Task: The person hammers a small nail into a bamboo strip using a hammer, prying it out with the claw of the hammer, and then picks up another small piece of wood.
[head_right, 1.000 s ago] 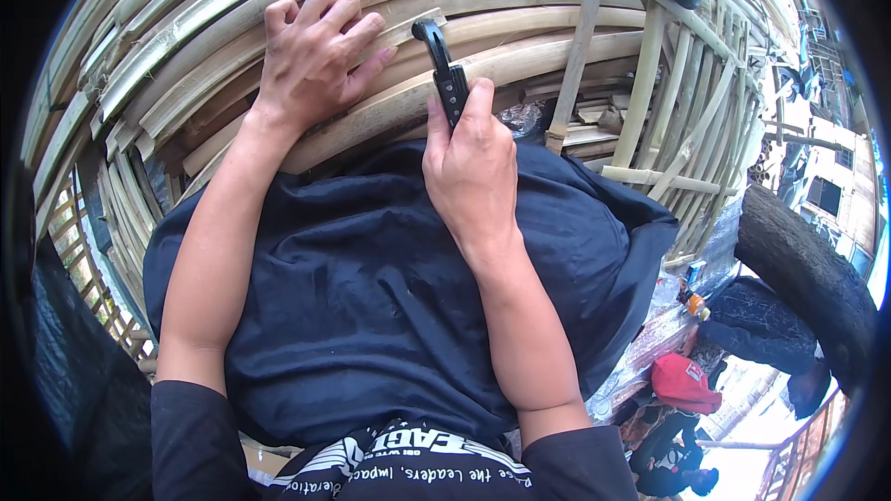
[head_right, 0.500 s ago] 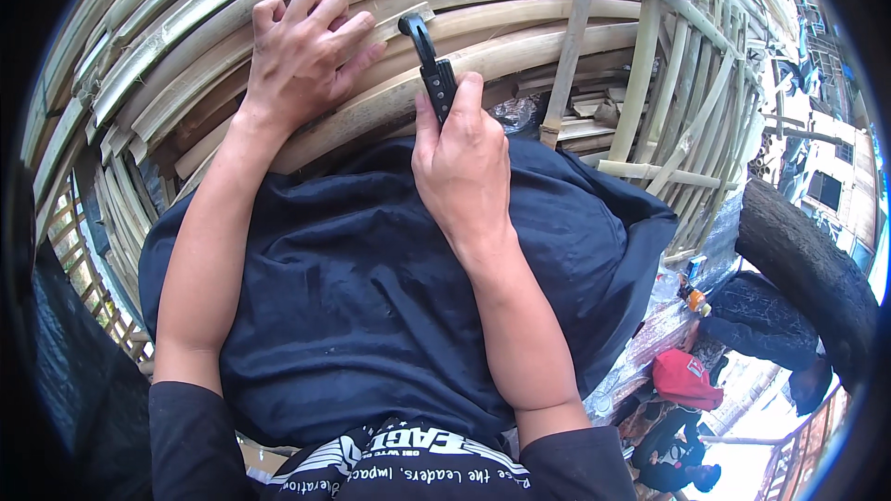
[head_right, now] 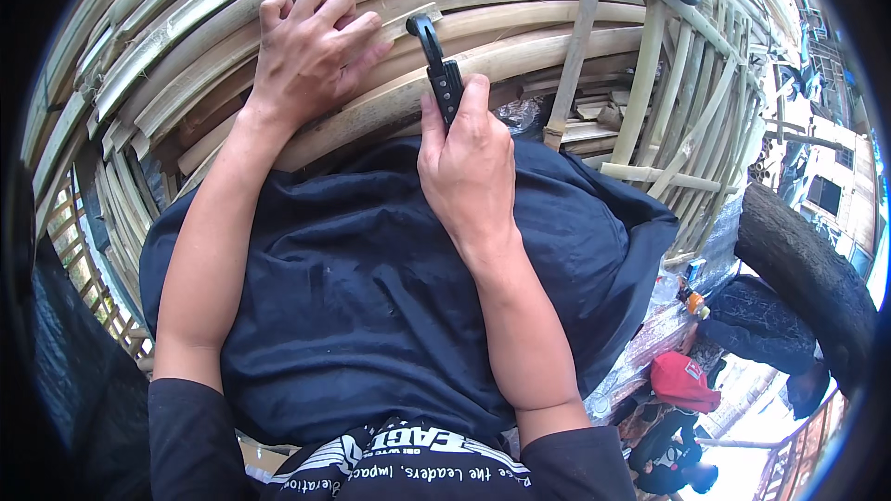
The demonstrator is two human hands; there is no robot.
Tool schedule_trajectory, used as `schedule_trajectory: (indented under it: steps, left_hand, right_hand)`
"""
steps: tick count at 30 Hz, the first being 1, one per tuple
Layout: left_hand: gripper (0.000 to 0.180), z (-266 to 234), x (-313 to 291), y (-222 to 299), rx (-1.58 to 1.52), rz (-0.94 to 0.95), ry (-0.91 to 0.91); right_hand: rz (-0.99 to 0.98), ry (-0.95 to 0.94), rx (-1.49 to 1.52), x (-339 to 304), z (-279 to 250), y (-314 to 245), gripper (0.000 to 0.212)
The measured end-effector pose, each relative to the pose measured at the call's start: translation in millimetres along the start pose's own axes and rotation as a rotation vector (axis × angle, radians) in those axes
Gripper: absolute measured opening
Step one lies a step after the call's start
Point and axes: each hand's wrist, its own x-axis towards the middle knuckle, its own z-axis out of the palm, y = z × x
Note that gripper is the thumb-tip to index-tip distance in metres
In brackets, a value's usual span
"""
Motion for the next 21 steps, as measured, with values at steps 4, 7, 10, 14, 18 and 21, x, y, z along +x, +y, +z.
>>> schedule_trajectory:
  steps: [4,7,10,14,18,21]
  left_hand:
    - [0.024,0.3,1.8,1.4,0.025,-0.017,-0.006]
    - [0.025,0.5,0.9,0.3,0.019,-0.008,-0.007]
    - [0.026,-0.6,1.2,1.7,0.044,-0.002,-0.011]
    - [0.026,-1.3,2.3,1.5,0.025,0.001,-0.011]
    - [0.026,-1.6,1.5,0.7,0.023,0.005,-0.008]
    - [0.025,0.9,2.5,1.2,0.024,0.006,0.015]
  right_hand:
    - [-0.005,0.002,-0.007,0.3,1.1,1.9,0.022]
    - [-0.007,0.003,-0.004,0.4,1.8,0.9,0.022]
    - [-0.012,0.011,0.008,0.3,2.7,0.4,0.022]
    - [-0.025,0.018,0.011,0.6,3.6,2.3,0.022]
    - [-0.022,0.018,0.012,0.2,4.9,1.4,0.023]
    - [-0.012,0.012,0.014,0.9,4.4,1.5,0.023]
